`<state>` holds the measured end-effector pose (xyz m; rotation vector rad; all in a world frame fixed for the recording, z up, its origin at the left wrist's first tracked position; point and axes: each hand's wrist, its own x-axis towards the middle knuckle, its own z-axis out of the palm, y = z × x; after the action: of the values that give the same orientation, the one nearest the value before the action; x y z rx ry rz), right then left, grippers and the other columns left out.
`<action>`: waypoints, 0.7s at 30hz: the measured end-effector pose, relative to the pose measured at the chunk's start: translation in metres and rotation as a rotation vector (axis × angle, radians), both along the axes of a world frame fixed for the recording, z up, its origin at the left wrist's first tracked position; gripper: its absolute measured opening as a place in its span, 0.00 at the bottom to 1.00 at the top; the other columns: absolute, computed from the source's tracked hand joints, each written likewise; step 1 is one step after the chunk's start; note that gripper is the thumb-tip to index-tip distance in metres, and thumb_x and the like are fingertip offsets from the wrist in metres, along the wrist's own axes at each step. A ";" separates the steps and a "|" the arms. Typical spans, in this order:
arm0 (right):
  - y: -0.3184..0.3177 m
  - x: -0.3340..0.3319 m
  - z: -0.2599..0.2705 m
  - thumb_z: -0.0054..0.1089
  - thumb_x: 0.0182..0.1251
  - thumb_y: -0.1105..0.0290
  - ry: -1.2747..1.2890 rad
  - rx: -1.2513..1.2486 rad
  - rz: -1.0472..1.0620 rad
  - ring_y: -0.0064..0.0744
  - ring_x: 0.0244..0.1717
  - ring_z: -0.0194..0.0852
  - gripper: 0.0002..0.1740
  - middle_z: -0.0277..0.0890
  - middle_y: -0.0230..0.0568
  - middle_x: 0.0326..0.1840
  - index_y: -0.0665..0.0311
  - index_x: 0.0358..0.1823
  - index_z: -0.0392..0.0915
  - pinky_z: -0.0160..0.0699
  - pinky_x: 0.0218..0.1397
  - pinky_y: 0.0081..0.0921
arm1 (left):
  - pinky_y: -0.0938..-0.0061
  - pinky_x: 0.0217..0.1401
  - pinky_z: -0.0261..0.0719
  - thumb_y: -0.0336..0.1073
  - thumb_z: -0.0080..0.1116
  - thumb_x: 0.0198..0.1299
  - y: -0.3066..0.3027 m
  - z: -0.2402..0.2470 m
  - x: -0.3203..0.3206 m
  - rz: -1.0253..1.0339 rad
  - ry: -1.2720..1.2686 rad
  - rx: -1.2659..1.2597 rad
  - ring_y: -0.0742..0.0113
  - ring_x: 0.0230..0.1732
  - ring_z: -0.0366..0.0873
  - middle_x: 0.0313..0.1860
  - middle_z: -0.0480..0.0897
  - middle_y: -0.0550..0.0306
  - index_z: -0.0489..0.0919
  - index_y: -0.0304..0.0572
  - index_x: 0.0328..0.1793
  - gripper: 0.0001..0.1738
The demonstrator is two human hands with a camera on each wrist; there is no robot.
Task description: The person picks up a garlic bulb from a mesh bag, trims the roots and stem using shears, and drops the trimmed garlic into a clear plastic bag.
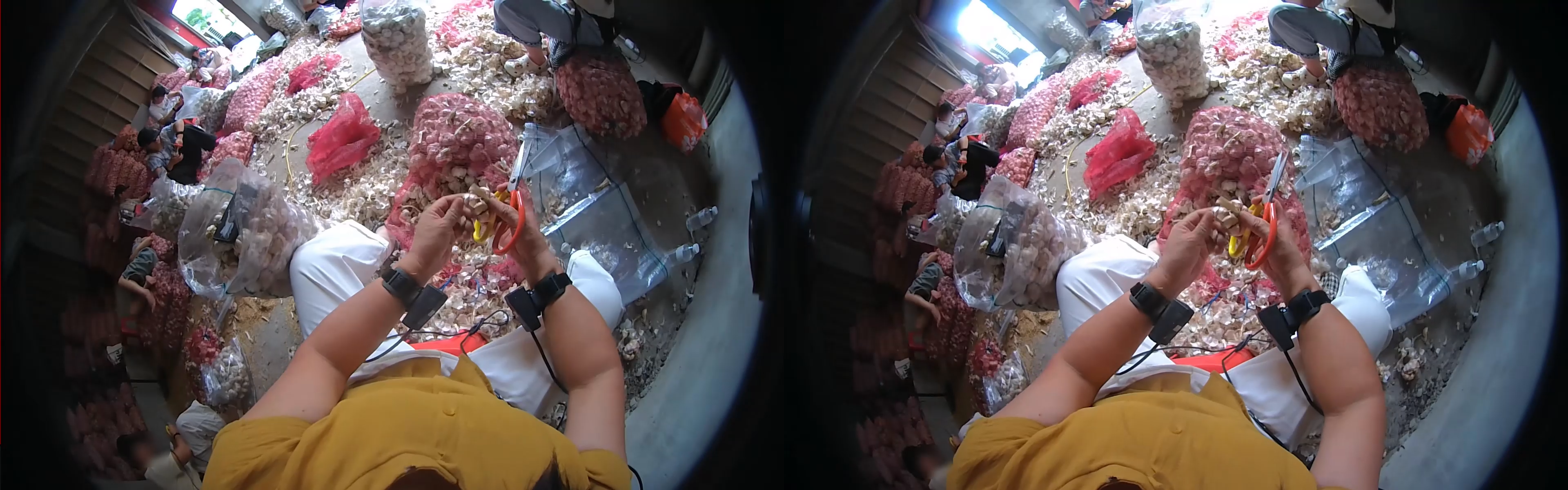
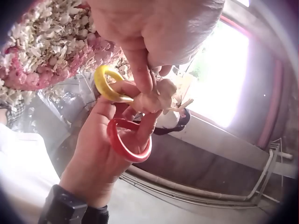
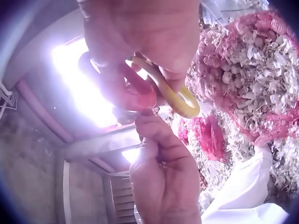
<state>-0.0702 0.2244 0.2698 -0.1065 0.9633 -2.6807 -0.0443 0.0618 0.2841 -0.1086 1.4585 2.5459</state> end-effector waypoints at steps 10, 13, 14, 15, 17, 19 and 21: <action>0.004 0.011 0.006 0.63 0.60 0.76 0.081 0.251 -0.030 0.25 0.40 0.76 0.19 0.71 0.32 0.40 0.58 0.50 0.65 0.76 0.43 0.21 | 0.86 0.18 0.57 0.42 0.40 0.73 0.007 -0.018 -0.002 0.072 0.120 -0.391 0.83 0.16 0.60 0.24 0.70 0.68 0.70 0.48 0.40 0.11; 0.007 0.009 -0.001 0.62 0.61 0.75 -0.005 0.152 -0.012 0.28 0.41 0.77 0.19 0.72 0.34 0.41 0.58 0.51 0.65 0.78 0.44 0.25 | 0.86 0.17 0.57 0.41 0.40 0.73 0.011 -0.015 0.001 0.047 0.078 -0.235 0.82 0.17 0.62 0.22 0.70 0.68 0.70 0.48 0.40 0.11; 0.006 0.011 0.004 0.62 0.61 0.75 -0.008 0.154 -0.010 0.28 0.41 0.77 0.19 0.72 0.34 0.41 0.58 0.51 0.65 0.78 0.44 0.25 | 0.86 0.19 0.58 0.42 0.41 0.72 0.012 -0.013 0.002 0.030 0.001 -0.279 0.82 0.18 0.63 0.22 0.70 0.68 0.70 0.47 0.39 0.11; 0.007 0.013 0.011 0.62 0.61 0.75 -0.047 0.078 0.012 0.28 0.41 0.77 0.19 0.72 0.35 0.40 0.58 0.51 0.65 0.79 0.43 0.25 | 0.86 0.20 0.59 0.43 0.42 0.72 0.013 -0.012 0.003 0.013 -0.074 -0.323 0.81 0.19 0.64 0.21 0.70 0.68 0.70 0.47 0.39 0.12; 0.006 0.010 0.012 0.62 0.61 0.75 -0.084 0.001 0.034 0.29 0.40 0.78 0.19 0.72 0.36 0.40 0.58 0.51 0.66 0.79 0.43 0.26 | 0.86 0.22 0.60 0.45 0.43 0.71 0.014 -0.009 0.003 0.041 -0.106 -0.268 0.81 0.20 0.65 0.22 0.70 0.68 0.70 0.46 0.38 0.13; 0.006 0.005 -0.006 0.62 0.60 0.77 -0.079 0.076 -0.093 0.29 0.39 0.78 0.19 0.73 0.36 0.39 0.58 0.50 0.65 0.80 0.43 0.26 | 0.85 0.23 0.61 0.46 0.44 0.71 0.012 -0.005 0.005 0.067 -0.146 -0.216 0.81 0.21 0.65 0.22 0.70 0.68 0.71 0.46 0.37 0.14; 0.006 0.003 -0.019 0.63 0.59 0.77 -0.040 0.131 -0.111 0.29 0.39 0.78 0.20 0.73 0.36 0.39 0.58 0.50 0.65 0.80 0.42 0.25 | 0.85 0.25 0.61 0.47 0.46 0.70 0.002 0.004 0.005 -0.118 -0.071 -0.322 0.81 0.22 0.64 0.23 0.71 0.68 0.73 0.44 0.35 0.16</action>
<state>-0.0674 0.2307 0.2509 0.0285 1.1603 -2.6981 -0.0392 0.0639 0.2876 -0.1542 1.7774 2.1766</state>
